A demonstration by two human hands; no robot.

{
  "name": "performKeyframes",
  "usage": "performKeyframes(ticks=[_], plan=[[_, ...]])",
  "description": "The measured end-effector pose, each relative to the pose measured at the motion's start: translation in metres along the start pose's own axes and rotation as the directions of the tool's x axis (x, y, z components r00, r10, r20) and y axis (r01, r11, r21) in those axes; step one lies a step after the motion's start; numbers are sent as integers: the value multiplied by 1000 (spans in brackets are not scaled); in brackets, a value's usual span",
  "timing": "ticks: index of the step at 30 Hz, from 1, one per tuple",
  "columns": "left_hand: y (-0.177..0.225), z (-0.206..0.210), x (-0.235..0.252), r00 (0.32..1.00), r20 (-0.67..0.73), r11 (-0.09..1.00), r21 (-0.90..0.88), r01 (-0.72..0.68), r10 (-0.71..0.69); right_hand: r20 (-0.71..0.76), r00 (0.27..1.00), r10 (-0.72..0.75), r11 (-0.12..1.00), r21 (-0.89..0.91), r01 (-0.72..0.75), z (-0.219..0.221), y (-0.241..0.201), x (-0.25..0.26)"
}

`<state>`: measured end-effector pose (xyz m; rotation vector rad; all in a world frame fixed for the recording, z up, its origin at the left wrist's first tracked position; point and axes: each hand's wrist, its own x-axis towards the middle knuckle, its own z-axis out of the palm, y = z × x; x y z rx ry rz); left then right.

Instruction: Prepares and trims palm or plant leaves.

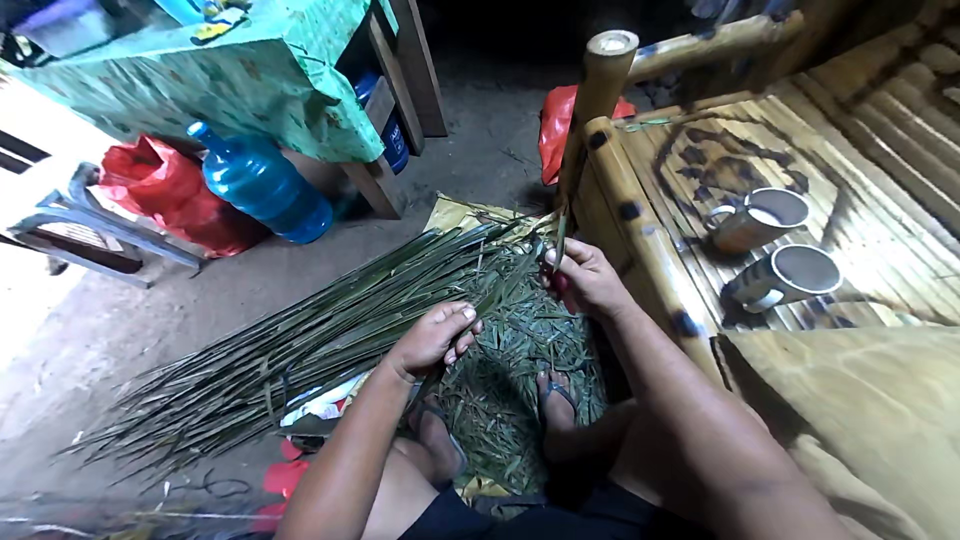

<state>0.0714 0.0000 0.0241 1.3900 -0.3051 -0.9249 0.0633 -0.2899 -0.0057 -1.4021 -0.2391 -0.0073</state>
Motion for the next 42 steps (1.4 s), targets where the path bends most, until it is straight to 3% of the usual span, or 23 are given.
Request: performKeyframes(ticks=[6, 9, 13, 19, 22, 27, 31, 33, 34, 35, 36, 37, 38, 40, 42], plan=[[0, 4, 2, 999, -46, 998, 58, 11, -9, 213, 961, 179, 979, 54, -195, 30, -2, -11], [-1, 6, 0, 1000, -20, 995, 97, 18, -16, 109, 974, 198, 979, 31, -202, 25, -2, -8], [-2, 6, 1, 996, -87, 998, 63, 23, -17, -87, 971, 225, 971, 102, -215, 9, 0, 0], [2, 16, 8, 994, -102, 992, 125, -17, 30, 192, 951, 242, 953, 135, -270, 44, 9, -11], [0, 20, 12, 983, -157, 966, 254, -51, 93, 123, 968, 217, 961, 148, -234, 43, 9, -9], [-10, 13, 12, 958, -224, 829, 558, -23, 178, -105, 979, 177, 973, 170, -158, 20, -1, -2], [-1, 8, 8, 955, -268, 805, 590, 60, 125, -36, 985, 166, 982, 100, -162, 5, -7, -1], [4, 5, 5, 948, -298, 831, 551, 72, 115, 46, 968, 246, 969, 15, -247, -5, 0, -1], [6, 2, 5, 940, -322, 849, 522, 79, 110, 49, 945, 323, 935, -172, -310, -11, 6, 0], [9, 0, 4, 930, -354, 865, 493, 94, 100, 5, 906, 422, 801, -470, -371, -15, 14, 1], [11, -3, 3, 918, -386, 875, 471, 111, 92, -84, 841, 534, 544, -728, -418, -15, 24, 4], [13, -5, 2, 905, -416, 883, 452, 123, 87, -177, 750, 638, 305, -835, -457, -10, 33, 4], [14, -7, 1, 896, -435, 890, 438, 129, 85, -211, 669, 712, 177, -868, -463, -6, 41, 4], [14, -9, -1, 893, -444, 901, 412, 136, 68, -181, 611, 771, 119, -901, -416, 3, 47, 3], [14, -8, -1, 903, -427, 923, 364, 125, 46, -201, 641, 741, 96, -913, -397, 6, 37, 5]])
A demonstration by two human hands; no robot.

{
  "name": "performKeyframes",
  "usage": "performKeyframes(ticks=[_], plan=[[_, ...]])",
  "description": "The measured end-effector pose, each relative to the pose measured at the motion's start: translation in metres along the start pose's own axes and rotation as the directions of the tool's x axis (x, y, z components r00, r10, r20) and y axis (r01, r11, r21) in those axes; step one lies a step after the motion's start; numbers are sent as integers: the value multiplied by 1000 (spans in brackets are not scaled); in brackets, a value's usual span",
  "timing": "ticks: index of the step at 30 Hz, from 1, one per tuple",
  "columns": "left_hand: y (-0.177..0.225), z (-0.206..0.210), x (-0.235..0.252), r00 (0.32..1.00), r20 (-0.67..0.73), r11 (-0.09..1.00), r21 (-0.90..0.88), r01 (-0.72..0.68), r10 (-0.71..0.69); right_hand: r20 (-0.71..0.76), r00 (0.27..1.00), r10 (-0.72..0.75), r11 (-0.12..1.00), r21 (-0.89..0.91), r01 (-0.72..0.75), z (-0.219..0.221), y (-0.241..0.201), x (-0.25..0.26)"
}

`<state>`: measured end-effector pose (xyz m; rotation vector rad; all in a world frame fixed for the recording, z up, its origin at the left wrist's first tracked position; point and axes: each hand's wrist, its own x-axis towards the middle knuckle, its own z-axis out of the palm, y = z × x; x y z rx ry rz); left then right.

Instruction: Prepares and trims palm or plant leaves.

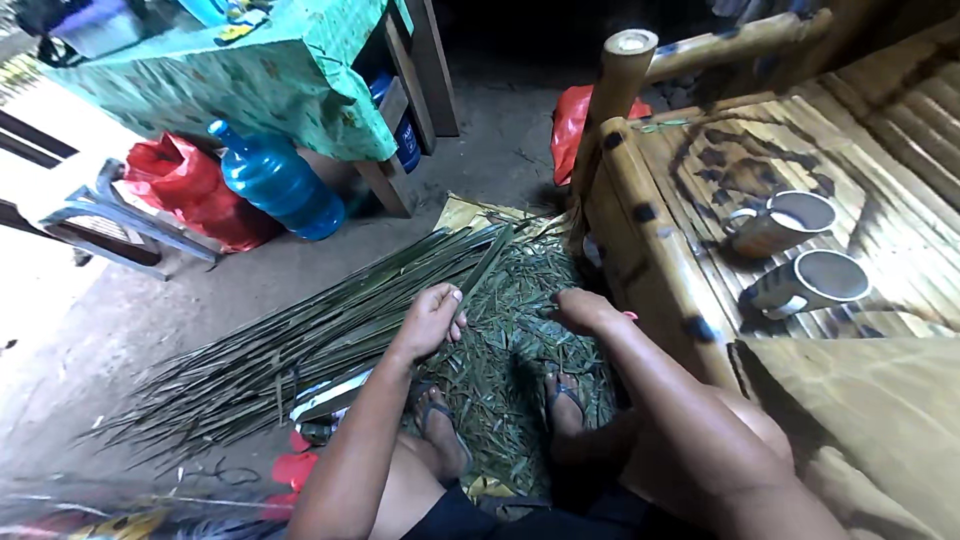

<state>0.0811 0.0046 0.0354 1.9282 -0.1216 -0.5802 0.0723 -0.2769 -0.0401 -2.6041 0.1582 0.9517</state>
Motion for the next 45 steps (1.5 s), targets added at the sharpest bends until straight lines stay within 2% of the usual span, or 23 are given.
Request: performKeyframes(ticks=[3, 4, 5, 6, 7, 8, 9, 10, 13, 16, 19, 23, 26, 29, 31, 33, 36, 38, 42, 45], plan=[[-1, 2, -1, 998, 60, 992, -122, 25, -18, -190, 981, 27, 994, 111, -6, -12, 4, -10], [0, 3, -1, 997, 78, 987, -158, 35, -22, -275, 961, -21, 973, 214, 82, -17, 8, -12], [1, 3, -1, 995, 95, 980, -195, 43, -25, -358, 928, -101, 911, 342, 231, -21, 12, -13], [1, 4, 0, 993, 112, 972, -228, 55, -29, -431, 883, -187, 777, 486, 401, -23, 12, -18], [1, 5, 0, 991, 129, 963, -260, 70, -37, -473, 842, -261, 571, 628, 530, -24, 8, -24], [1, 6, 1, 987, 150, 953, -288, 90, -48, -484, 813, -325, 370, 726, 580, -24, 2, -30], [0, 8, 1, 984, 172, 944, -313, 105, -53, -481, 791, -377, 243, 773, 586, -21, -5, -36], [0, 10, 2, 980, 193, 938, -327, 117, -55, -475, 768, -429, 191, 784, 591, -18, -12, -39], [1, 18, 2, 969, 247, 943, -317, 105, -25, -438, 690, -577, 178, 757, 629, -2, -24, -39], [1, 24, -1, 956, 294, 943, -315, 105, -8, -422, 669, -612, 208, 731, 650, 1, -24, -36], [0, 21, -2, 941, 337, 930, -347, 119, 5, -493, 665, -562, 218, 686, 694, -7, -16, -35], [-1, 18, -1, 931, 365, 921, -367, 127, 17, -616, 616, -492, 187, 616, 765, -19, -1, -30], [-3, 14, -3, 931, 366, 925, -348, 149, -13, -681, 643, -351, 192, 620, 761, -30, 11, -29], [-3, 13, -5, 934, 353, 922, -344, 175, -46, -670, 681, -297, 99, 688, 719, -35, 13, -31], [-3, 12, -6, 936, 348, 918, -354, 179, -49, -598, 720, -352, 123, 733, 669, -28, 3, -39], [-3, 13, -5, 931, 363, 909, -376, 179, -33, -508, 724, -467, 154, 760, 632, -15, -11, -43], [-4, 13, -3, 896, 445, 888, -408, 211, -9, -466, 641, -610, 136, 735, 664, 1, -23, -39], [-6, 12, -1, 861, 508, 866, -436, 244, 13, -483, 612, -627, 96, 731, 675, 1, -23, -37], [-10, 10, 0, 804, 591, 834, -473, 286, 59, -586, 612, -531, 66, 692, 719, -13, -12, -35], [-7, 11, -2, 795, 604, 833, -467, 295, 57, -679, 602, -421, 40, 649, 760, -20, -2, -33]])
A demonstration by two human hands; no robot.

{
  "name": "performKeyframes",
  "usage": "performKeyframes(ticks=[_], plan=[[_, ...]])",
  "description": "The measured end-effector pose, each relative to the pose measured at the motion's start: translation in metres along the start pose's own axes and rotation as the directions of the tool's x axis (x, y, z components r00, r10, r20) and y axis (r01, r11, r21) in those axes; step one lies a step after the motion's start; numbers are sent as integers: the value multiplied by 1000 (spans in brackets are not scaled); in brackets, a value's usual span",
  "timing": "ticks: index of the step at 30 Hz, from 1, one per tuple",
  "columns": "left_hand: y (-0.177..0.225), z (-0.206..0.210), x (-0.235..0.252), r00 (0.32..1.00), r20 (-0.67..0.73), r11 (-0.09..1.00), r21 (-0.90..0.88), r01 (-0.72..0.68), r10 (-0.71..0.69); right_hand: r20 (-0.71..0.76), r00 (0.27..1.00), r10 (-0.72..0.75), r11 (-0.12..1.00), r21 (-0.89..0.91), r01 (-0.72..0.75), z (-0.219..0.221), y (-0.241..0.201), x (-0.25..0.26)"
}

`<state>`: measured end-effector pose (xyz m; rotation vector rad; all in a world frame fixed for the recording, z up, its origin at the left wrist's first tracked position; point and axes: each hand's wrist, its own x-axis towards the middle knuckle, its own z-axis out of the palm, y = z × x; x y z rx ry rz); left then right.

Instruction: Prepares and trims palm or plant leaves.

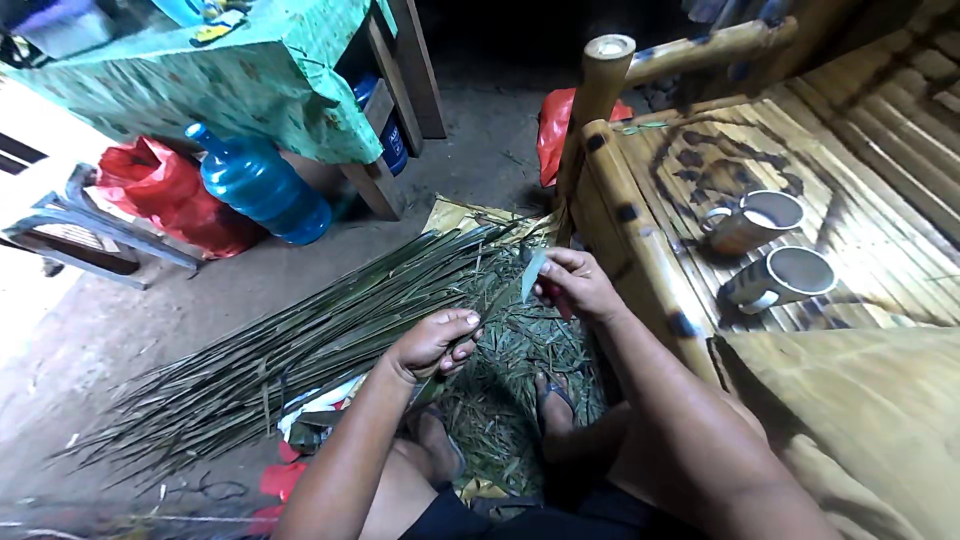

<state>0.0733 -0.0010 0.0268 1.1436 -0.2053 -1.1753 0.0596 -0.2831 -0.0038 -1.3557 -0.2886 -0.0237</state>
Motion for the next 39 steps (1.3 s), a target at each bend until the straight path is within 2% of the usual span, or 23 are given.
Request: performKeyframes(ticks=[3, 6, 11, 20, 22, 26, 28, 31, 33, 35, 39], plan=[[-1, 0, -1, 999, -48, 1000, 20, -2, 3, -124, 992, 31, 999, 23, -29, -9, -5, 2], [-1, 3, 0, 986, -167, 998, 53, -17, 26, -154, 986, 68, 994, 91, -55, -9, -7, 1], [0, 4, 1, 976, -210, 995, 95, -41, 61, 44, 972, 233, 969, 80, -236, 16, -2, -6], [-1, 7, 0, 981, -189, 992, 127, -23, 47, 183, 960, 212, 974, 45, -224, 20, 2, -4], [0, 8, 0, 977, -206, 990, 142, -24, 54, 109, 970, 217, 976, 4, -219, 16, 3, -3], [-2, 8, -1, 964, -260, 988, 155, -23, 63, -158, 960, 231, 972, -2, -234, -11, 5, 4], [-2, 10, -1, 951, -296, 984, 173, -40, 90, -139, 955, 263, 965, 22, -262, -10, -4, 3], [-1, 15, 2, 930, -331, 963, 258, -72, 158, 63, 941, 332, 943, 1, -333, 14, -4, -3], [-2, 19, 6, 923, -332, 942, 326, -83, 196, 167, 932, 321, 945, 4, -326, 29, 8, -8], [-3, 21, 9, 909, -334, 891, 448, -81, 250, 137, 945, 297, 953, 13, -302, 32, 11, -6], [-10, 14, 10, 874, -347, 739, 674, -21, 341, -67, 970, 232, 972, 56, -228, 14, 5, 1]])
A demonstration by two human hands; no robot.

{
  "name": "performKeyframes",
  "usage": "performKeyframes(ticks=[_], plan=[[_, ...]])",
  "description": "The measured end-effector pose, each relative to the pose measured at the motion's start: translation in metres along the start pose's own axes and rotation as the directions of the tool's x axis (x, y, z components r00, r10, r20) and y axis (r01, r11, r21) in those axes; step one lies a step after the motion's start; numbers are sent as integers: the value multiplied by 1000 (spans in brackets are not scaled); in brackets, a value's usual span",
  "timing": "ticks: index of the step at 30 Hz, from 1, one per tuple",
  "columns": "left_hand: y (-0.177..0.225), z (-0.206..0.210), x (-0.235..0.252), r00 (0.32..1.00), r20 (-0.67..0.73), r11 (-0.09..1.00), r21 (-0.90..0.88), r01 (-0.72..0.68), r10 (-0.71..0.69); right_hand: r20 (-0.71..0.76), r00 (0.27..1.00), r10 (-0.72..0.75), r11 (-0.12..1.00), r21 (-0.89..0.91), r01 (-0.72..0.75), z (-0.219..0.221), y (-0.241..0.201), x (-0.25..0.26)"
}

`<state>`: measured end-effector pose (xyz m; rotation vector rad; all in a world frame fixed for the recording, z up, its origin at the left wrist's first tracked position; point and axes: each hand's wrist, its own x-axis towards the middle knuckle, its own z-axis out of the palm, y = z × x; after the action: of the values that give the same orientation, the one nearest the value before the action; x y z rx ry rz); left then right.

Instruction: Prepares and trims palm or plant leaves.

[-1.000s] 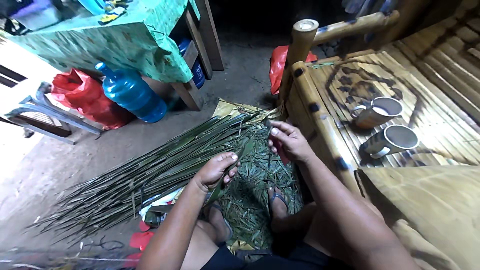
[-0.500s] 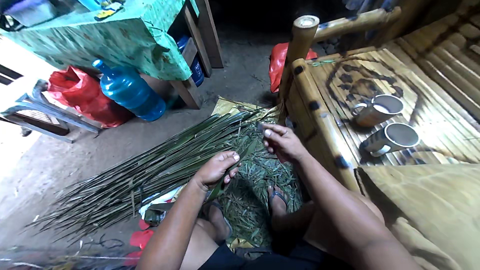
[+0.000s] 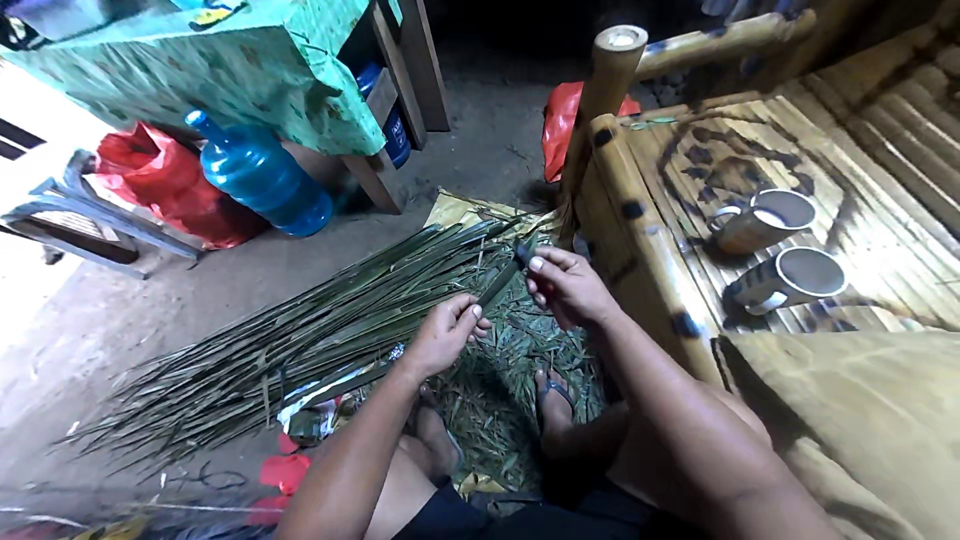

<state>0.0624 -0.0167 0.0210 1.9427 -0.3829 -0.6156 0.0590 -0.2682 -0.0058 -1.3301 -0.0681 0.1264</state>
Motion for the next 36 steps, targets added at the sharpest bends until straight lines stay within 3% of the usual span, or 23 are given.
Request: performKeyframes(ticks=[4, 9, 11, 20, 26, 30, 32, 36], plan=[[4, -5, 1, 999, 26, 999, -25, 35, -34, 7, 997, -75, 997, -6, 75, -1, -5, -3], [12, -13, 3, 983, 158, 938, -316, 144, -98, 327, 941, -87, 976, -160, 146, 11, 9, -7], [10, -16, 2, 972, 218, 914, -372, 164, -86, 387, 918, -90, 969, -177, 170, 11, 10, -7], [6, -21, -5, 947, 313, 879, -429, 207, -70, 191, 926, -326, 907, -214, 363, -24, -6, 0], [6, -21, -7, 962, 264, 886, -426, 182, -71, -42, 972, -230, 965, -140, 223, -29, -16, -2], [7, -20, -8, 972, 217, 906, -390, 166, -85, -234, 957, -174, 981, -121, 149, -36, -22, -3], [8, -19, -8, 980, 184, 912, -384, 143, -76, -194, 969, -152, 982, -138, 127, -33, -28, -6], [9, -17, -6, 982, 177, 919, -371, 135, -72, 90, 995, -31, 989, -144, 44, 0, -14, -13]])
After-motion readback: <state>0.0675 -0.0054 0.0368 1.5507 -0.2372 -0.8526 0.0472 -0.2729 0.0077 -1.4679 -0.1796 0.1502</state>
